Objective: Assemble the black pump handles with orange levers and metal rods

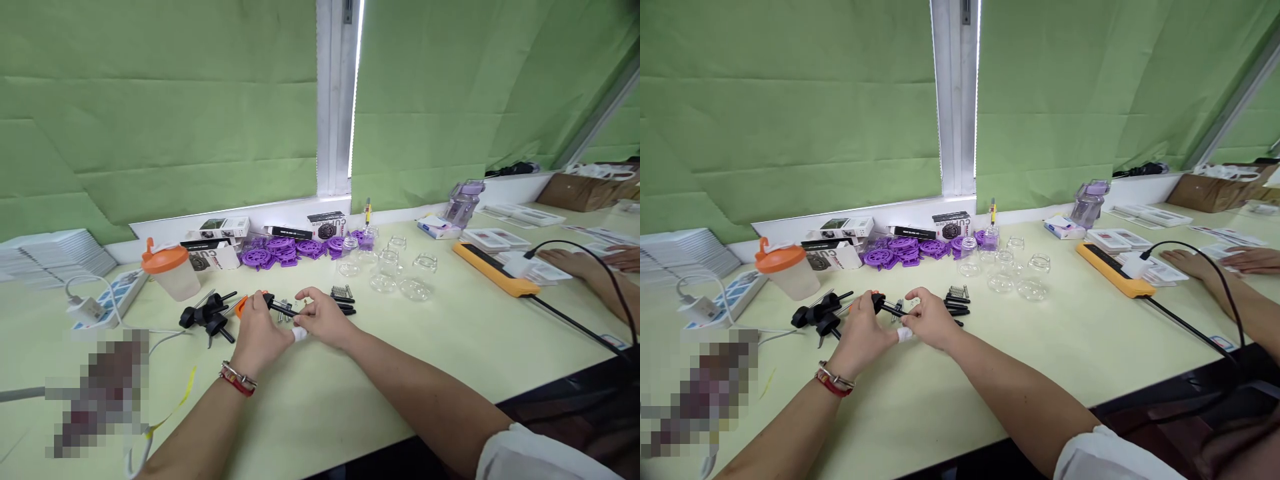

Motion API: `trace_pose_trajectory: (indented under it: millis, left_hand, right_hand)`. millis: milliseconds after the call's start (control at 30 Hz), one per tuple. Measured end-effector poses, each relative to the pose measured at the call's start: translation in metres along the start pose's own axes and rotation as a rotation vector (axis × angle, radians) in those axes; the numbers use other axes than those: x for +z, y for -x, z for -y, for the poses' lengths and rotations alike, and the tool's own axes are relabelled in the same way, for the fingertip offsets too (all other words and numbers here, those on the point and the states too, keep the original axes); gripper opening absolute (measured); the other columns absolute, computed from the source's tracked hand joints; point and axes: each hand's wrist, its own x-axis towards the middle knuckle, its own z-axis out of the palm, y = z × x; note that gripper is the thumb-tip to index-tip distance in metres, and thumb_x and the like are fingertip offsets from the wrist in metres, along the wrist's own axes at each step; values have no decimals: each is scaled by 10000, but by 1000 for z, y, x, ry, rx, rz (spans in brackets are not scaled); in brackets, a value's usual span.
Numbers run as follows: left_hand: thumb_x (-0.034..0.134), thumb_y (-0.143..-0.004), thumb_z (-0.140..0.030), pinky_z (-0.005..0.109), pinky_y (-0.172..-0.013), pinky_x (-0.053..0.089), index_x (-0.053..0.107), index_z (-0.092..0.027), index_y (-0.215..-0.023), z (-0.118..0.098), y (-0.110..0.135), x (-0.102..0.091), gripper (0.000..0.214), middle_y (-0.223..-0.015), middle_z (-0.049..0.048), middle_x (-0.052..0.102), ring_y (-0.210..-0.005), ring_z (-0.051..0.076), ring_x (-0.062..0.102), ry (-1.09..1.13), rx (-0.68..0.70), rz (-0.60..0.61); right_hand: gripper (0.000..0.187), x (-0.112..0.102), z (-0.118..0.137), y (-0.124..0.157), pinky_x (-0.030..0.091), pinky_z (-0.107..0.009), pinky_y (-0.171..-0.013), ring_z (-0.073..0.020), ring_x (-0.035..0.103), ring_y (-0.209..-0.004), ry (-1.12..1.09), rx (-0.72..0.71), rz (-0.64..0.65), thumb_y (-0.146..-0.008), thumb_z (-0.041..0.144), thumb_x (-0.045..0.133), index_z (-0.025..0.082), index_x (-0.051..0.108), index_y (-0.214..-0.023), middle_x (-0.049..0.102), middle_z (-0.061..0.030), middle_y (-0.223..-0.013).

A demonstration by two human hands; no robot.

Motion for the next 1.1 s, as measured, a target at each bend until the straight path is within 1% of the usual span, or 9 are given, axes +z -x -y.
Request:
trace_pose_trajectory:
  millis: [133,267,467,567,633,800,900,1033,1100]
  left_hand:
    - [704,-506,-368,497,-1019,319,230,-49,-1343,-2,3,9,1013,-1316,237,372,-1277,391,318,-35,16,-60]
    - [691,-536,-367,511,-1018,304,203,-76,-1380,-3,5,18,1018,-1343,220,338,-1261,390,323,-56,17,-62]
    - [640,-596,-320,494,-1000,305,275,-70,-1368,-1,2,31,889,-1318,222,358,-1239,377,331,-129,10,-61]
    - [651,-605,-363,506,-977,310,397,-140,-1315,-1,2,35,786,-1322,201,351,-1218,390,346,-170,18,-61]
    - [660,-601,-379,502,-967,318,505,-174,-1219,-1,2,36,668,-1323,188,339,-1202,392,359,-192,33,-74]
    - [649,-616,-380,478,-965,331,629,-184,-960,-5,2,34,396,-1292,163,345,-1182,375,380,-203,66,-124]
    - [655,-603,-392,480,-967,338,635,-180,-883,-6,-2,30,351,-1285,158,343,-1171,376,390,-201,80,-168]
    - [694,-551,-498,510,-984,334,633,-165,-910,4,-10,15,493,-1277,172,337,-1169,397,389,-154,81,-239]
    - [687,-578,-521,496,-997,341,631,-166,-927,15,-15,7,501,-1271,167,340,-1186,384,382,-105,75,-296]
  right_hand:
    - [350,2,6,2,432,-227,-552,-150,623,-628,-126,64,-1,-711,153,611,201,469,-1027,665,3,-686]
    - [350,6,9,4,425,-217,-526,-138,607,-574,-183,74,46,-709,143,608,202,470,-1024,646,23,-647]
    - [319,11,-10,-4,403,-208,-517,-115,560,-549,45,24,-21,-741,124,577,197,496,-1041,634,25,-652]
    - [291,11,-18,-7,404,-215,-544,-117,561,-575,158,-30,-41,-764,129,564,205,514,-1040,629,27,-661]
    - [279,10,-20,-8,412,-222,-563,-124,575,-600,186,-45,-44,-775,135,558,212,515,-1040,628,28,-671]
    - [255,6,-17,-9,467,-248,-645,-141,634,-688,109,-45,12,-827,150,520,215,495,-1072,647,13,-723]
    - [207,1,-14,-10,490,-268,-680,-153,657,-755,75,-50,33,-878,221,487,220,493,-1085,658,-5,-778]
    - [172,-15,-5,-9,508,-286,-713,-146,653,-793,42,-116,-79,-908,262,431,210,512,-1051,656,-39,-886]
    - [169,-27,-1,-7,518,-276,-690,-130,651,-755,-13,-115,-168,-907,248,405,195,504,-1034,640,-47,-893]
